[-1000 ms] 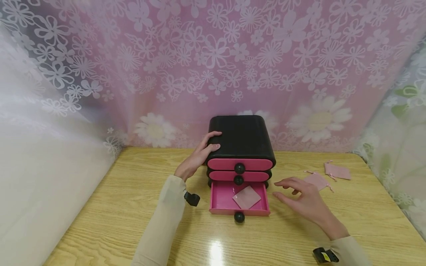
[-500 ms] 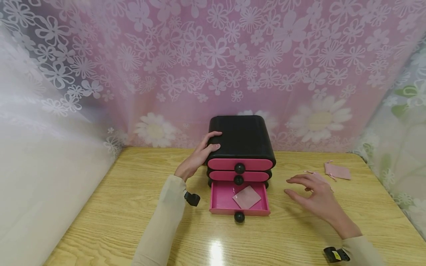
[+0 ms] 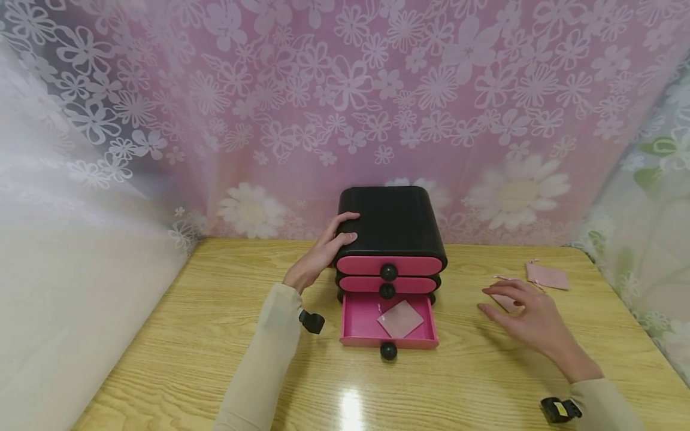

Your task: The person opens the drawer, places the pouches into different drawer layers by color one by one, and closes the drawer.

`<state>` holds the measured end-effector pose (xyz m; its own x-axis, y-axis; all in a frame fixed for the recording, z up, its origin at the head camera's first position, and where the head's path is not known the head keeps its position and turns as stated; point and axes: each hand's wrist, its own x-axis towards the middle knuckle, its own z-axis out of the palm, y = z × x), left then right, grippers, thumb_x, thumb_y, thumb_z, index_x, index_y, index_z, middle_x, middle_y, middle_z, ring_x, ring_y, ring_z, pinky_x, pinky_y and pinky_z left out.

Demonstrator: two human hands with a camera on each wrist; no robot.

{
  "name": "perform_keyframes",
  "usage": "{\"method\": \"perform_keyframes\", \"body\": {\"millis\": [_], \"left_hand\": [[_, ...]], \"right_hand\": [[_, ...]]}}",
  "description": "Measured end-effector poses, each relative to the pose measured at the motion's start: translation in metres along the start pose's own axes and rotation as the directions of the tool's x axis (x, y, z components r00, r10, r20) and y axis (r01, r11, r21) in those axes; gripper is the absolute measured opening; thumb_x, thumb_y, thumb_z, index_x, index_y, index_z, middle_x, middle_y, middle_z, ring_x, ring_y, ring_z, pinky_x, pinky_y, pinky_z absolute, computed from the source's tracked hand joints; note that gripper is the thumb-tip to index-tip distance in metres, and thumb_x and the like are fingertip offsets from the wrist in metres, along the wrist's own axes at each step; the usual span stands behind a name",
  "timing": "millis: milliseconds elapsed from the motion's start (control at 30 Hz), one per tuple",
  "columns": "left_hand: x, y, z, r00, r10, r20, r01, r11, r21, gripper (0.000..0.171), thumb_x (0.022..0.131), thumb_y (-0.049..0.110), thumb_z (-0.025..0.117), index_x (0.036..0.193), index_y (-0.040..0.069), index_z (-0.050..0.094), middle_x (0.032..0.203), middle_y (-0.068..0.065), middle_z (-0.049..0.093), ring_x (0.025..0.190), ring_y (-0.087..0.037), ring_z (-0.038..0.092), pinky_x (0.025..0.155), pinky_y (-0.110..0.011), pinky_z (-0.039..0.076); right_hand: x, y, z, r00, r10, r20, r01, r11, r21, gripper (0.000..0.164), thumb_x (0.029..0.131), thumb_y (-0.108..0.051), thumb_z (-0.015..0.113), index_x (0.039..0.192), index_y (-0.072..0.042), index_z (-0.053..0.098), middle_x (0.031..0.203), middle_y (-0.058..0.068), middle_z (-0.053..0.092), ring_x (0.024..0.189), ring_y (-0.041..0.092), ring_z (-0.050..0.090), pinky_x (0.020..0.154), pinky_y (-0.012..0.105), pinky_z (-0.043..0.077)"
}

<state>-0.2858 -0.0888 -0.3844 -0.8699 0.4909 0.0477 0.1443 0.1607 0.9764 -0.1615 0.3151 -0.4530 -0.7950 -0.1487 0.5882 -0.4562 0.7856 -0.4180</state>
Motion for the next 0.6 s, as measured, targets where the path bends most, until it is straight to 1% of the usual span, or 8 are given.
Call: {"method": "perform_keyframes", "body": {"millis": [100,200,300,400,500,600], "left_hand": [[0.000,0.000,0.000,1.000,0.005,-0.001,-0.005,1.000,0.000,0.043,0.106,0.041,0.050,0.147,0.048,0.040,0.166,0.009,0.018,0.148,-0.026,0.040,0.121,-0.061,0.026],[0.000,0.000,0.000,1.000,0.007,-0.002,-0.007,1.000,-0.001,0.043,0.105,0.041,0.050,0.147,0.047,0.040,0.166,0.009,0.018,0.148,-0.026,0.041,0.121,-0.061,0.026],[0.000,-0.001,0.000,1.000,0.006,-0.001,-0.006,1.000,0.000,0.043,0.105,0.041,0.050,0.147,0.047,0.040,0.166,0.009,0.018,0.148,-0.026,0.041,0.121,-0.062,0.026],[0.001,-0.001,0.000,1.000,0.003,-0.002,-0.003,1.000,0.000,0.043,0.105,0.042,0.050,0.147,0.047,0.040,0.166,0.009,0.018,0.148,-0.026,0.041,0.121,-0.062,0.027],[0.001,0.000,0.000,1.000,-0.001,-0.004,0.001,1.000,0.001,0.043,0.105,0.042,0.050,0.147,0.047,0.040,0.166,0.009,0.017,0.148,-0.026,0.041,0.121,-0.062,0.027],[0.001,0.000,0.000,1.000,-0.002,-0.004,0.002,1.000,0.001,0.044,0.105,0.041,0.050,0.147,0.047,0.040,0.166,0.009,0.018,0.148,-0.026,0.041,0.121,-0.062,0.027]], "right_hand": [[-0.001,0.006,-0.002,1.000,0.015,-0.002,-0.015,1.000,-0.004,0.028,0.074,-0.013,0.090,0.099,-0.018,0.079,0.109,0.009,0.073,0.106,-0.027,0.042,0.068,0.011,0.046],[0.000,0.012,-0.004,1.000,0.025,0.002,-0.025,1.000,-0.013,0.028,0.074,-0.015,0.090,0.100,-0.016,0.080,0.112,0.012,0.074,0.102,-0.028,0.041,0.067,0.011,0.047],[0.001,0.017,-0.007,0.999,0.038,0.019,-0.037,0.999,-0.024,0.027,0.076,-0.018,0.090,0.101,-0.016,0.080,0.113,0.009,0.074,0.099,-0.028,0.042,0.066,0.012,0.048],[0.002,0.022,-0.010,0.997,0.061,0.055,-0.059,0.998,-0.031,0.027,0.079,-0.021,0.088,0.105,-0.018,0.079,0.114,0.004,0.072,0.097,-0.027,0.043,0.066,0.014,0.049],[0.002,0.027,-0.014,0.993,0.083,0.084,-0.081,0.996,-0.037,0.028,0.081,-0.023,0.087,0.108,-0.018,0.079,0.114,0.006,0.072,0.095,-0.023,0.047,0.065,0.016,0.049],[0.002,0.030,-0.017,0.990,0.099,0.101,-0.095,0.995,-0.035,0.031,0.082,-0.022,0.086,0.111,-0.015,0.078,0.113,0.012,0.072,0.089,-0.013,0.056,0.061,0.018,0.049]]}}
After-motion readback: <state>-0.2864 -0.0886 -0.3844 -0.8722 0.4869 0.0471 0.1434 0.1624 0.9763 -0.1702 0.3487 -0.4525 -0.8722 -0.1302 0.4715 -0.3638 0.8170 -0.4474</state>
